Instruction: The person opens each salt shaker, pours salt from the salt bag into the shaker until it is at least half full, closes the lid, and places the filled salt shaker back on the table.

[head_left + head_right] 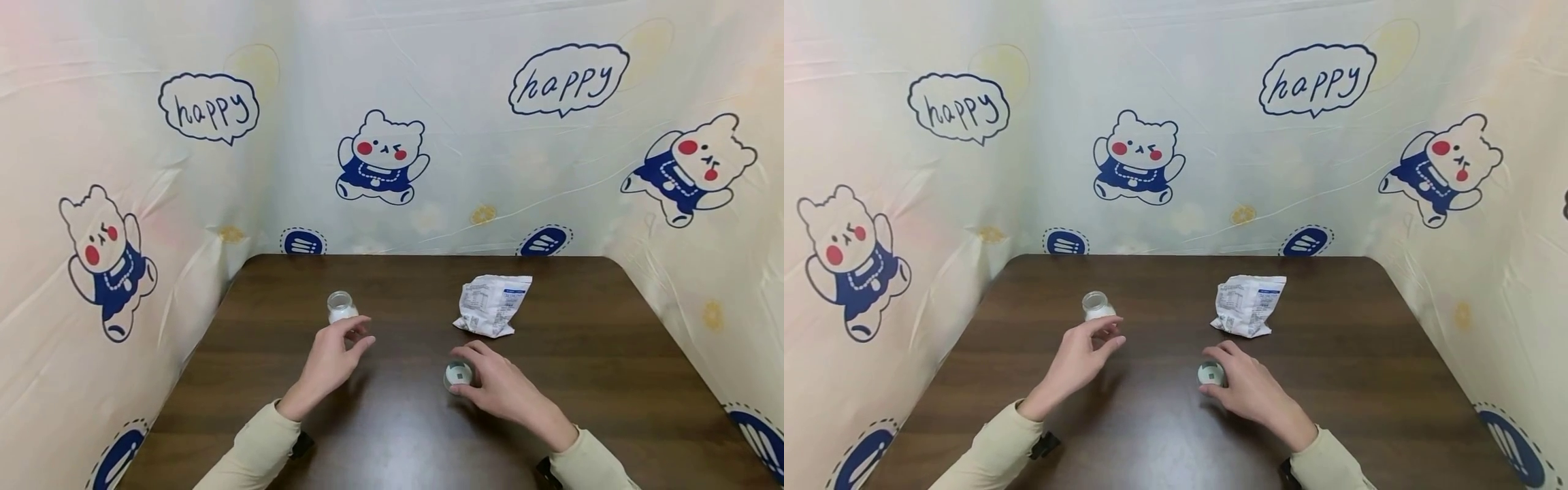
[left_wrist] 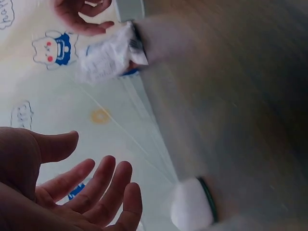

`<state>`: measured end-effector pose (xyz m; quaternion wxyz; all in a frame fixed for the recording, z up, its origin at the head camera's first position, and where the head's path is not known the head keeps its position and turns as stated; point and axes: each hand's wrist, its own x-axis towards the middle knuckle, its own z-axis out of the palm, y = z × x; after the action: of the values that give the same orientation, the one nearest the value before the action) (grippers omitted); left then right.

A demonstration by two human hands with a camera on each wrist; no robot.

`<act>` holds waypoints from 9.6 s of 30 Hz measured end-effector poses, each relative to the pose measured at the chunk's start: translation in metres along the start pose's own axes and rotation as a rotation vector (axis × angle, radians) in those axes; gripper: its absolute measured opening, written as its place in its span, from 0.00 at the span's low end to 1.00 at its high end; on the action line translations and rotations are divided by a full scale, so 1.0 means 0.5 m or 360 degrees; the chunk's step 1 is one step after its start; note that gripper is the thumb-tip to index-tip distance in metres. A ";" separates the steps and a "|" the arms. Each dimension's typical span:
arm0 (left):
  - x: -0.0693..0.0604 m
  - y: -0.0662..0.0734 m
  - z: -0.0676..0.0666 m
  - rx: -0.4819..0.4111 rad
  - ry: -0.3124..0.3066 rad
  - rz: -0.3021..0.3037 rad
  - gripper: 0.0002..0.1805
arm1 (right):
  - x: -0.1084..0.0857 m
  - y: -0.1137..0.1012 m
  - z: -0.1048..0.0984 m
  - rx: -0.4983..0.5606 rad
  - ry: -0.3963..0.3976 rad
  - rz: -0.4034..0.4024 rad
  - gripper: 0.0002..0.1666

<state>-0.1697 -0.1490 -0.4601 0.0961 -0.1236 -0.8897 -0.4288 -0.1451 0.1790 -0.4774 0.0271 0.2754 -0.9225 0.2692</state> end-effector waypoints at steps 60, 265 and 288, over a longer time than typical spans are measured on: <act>0.104 -0.179 -0.041 0.0107 -0.0078 -0.0136 0.33 | 0.013 -0.006 0.030 -0.0075 -0.0096 -0.0013 0.28; 0.100 -0.130 -0.026 -0.0002 -0.0211 -0.0099 0.36 | 0.402 -0.178 0.070 -0.0161 -0.0143 -0.0231 0.32; 0.107 -0.132 -0.038 0.0046 -0.0272 -0.0074 0.31 | 0.401 -0.167 0.031 0.0001 -0.0450 -0.0607 0.30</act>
<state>-0.2394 -0.1961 -0.4823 0.0117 -0.1377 -0.9034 -0.4059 -0.2697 0.0133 -0.4107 -0.0521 0.4797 -0.8483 0.2182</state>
